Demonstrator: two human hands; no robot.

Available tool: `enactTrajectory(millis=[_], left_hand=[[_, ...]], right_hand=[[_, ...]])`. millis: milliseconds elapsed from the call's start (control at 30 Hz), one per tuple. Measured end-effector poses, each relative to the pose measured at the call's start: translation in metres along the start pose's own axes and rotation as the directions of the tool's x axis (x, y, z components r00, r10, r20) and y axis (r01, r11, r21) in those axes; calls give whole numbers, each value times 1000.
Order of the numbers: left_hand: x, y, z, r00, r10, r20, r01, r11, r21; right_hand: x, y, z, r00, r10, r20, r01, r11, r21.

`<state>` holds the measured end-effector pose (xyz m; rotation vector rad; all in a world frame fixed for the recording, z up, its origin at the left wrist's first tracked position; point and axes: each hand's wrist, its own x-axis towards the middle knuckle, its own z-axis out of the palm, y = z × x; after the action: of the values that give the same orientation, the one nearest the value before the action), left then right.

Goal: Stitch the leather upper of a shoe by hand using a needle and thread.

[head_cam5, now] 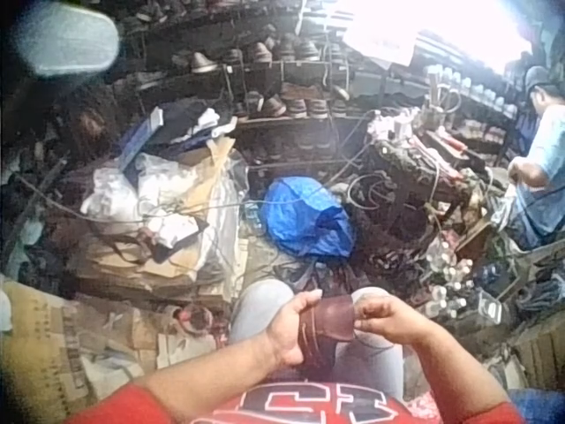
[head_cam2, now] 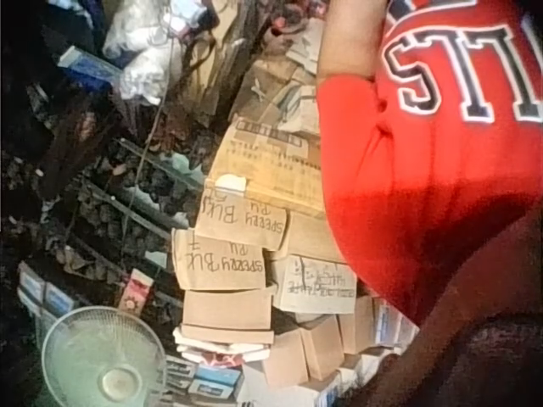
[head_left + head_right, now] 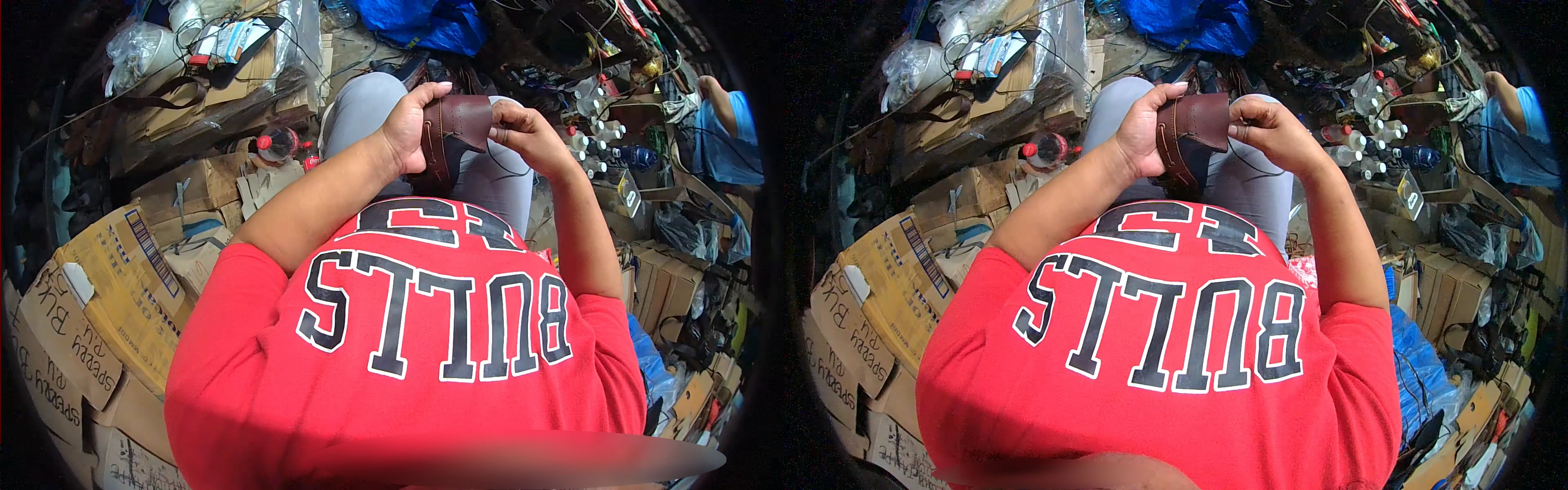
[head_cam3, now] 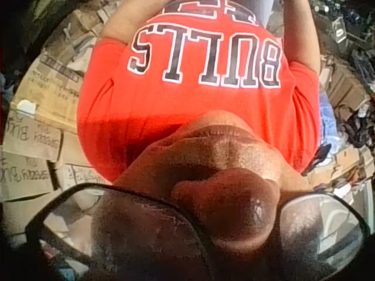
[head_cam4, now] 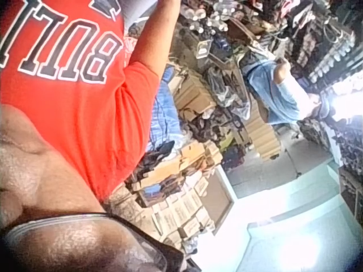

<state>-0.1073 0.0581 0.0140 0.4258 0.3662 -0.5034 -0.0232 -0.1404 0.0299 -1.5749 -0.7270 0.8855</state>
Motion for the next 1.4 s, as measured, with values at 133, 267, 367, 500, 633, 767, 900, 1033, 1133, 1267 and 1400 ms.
enactTrajectory(millis=[133,267,367,500,633,767,900,1033,1133,1267,1400], left_hand=[[4,-3,3,996,-11,-84,16,999,52],[5,-1,3,996,-45,-73,48,998,49],[5,-1,6,995,-35,-97,41,997,68],[5,-2,7,991,-31,-132,45,994,104],[14,-7,-2,989,-11,-145,32,989,145],[15,-2,-4,992,-111,-67,117,989,87],[10,1,-11,997,-51,-57,54,996,67],[10,0,-11,993,-62,97,60,998,26],[18,-5,-16,999,-27,38,27,1000,-3],[20,-4,-21,995,-75,61,78,996,-50],[34,-4,-42,990,-66,123,69,998,-16]], right_hand=[[1,6,3,998,50,28,-52,997,62],[0,1,7,997,70,34,-75,982,175],[1,7,2,997,37,71,-46,989,138],[4,7,7,998,44,37,-49,985,164],[4,15,13,990,140,16,-140,969,202],[0,11,6,969,218,-114,-219,976,9],[-12,-16,-3,883,-234,-407,39,900,-433],[-4,-38,26,823,-552,-130,280,595,-753],[4,-34,40,815,-579,17,310,410,-858],[9,-28,51,803,-590,83,278,247,-929],[19,-24,66,746,-664,53,358,333,-872]])
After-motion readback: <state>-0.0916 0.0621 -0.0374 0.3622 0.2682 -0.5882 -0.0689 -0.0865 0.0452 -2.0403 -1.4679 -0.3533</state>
